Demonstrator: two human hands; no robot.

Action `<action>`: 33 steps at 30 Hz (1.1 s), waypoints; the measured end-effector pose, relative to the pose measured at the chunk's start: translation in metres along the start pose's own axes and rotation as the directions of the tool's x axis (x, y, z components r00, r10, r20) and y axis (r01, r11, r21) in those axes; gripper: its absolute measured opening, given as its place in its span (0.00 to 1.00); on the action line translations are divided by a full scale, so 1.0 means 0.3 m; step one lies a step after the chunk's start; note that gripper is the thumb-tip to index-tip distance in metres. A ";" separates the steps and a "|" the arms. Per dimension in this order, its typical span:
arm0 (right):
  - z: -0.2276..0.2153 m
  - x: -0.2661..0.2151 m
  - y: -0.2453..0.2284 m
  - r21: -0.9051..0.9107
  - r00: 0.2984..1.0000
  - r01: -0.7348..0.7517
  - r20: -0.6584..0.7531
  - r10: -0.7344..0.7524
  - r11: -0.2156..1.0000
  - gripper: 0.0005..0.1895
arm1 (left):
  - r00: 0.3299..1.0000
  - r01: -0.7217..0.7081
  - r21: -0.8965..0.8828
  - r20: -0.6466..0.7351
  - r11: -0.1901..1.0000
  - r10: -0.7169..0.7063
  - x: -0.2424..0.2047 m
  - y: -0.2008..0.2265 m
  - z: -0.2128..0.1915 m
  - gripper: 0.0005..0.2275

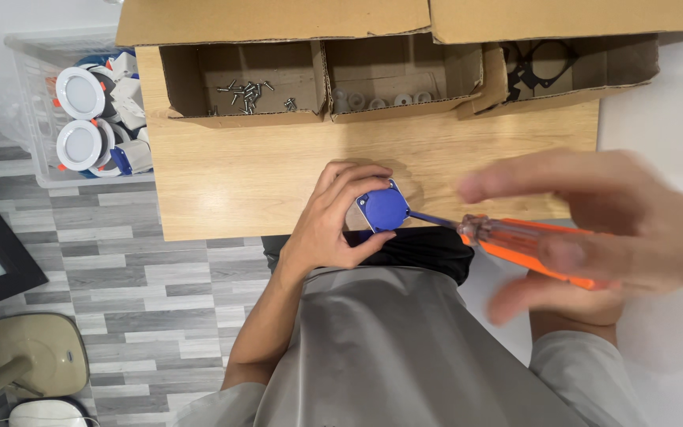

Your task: The person assembles a small electrical component by attaching a blue plastic cover to a white box using a screwdriver. They tighten screws on the cover, inspect the assembly, and then place the finished item into a plastic bin.

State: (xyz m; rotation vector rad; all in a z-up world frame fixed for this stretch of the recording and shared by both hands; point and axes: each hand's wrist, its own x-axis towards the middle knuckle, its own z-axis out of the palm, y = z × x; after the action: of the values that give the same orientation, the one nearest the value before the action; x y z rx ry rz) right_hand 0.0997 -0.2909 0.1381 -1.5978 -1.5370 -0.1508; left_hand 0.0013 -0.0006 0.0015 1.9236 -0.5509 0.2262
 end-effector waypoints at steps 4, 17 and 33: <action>-0.059 -0.029 -0.049 0.499 0.950 -0.266 0.282 0.136 0.825 0.57 | 1.000 0.007 -0.001 0.003 1.000 -0.007 0.000 0.003 -0.001 0.24; -0.023 0.014 -0.029 0.410 0.891 -0.443 0.104 0.442 0.797 0.22 | 1.000 -0.007 0.010 -0.005 1.000 0.007 -0.001 0.002 0.001 0.24; 0.026 0.028 -0.098 0.159 0.954 -0.285 -0.053 0.297 0.945 0.28 | 1.000 -0.004 0.020 -0.010 1.000 0.004 -0.018 0.018 -0.004 0.25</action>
State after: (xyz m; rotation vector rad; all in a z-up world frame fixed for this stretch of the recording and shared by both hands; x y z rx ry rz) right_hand 0.0728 -0.2843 0.1534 -1.6583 -1.2082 0.0659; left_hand -0.0058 0.0002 0.0043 1.9403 -0.5477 0.2442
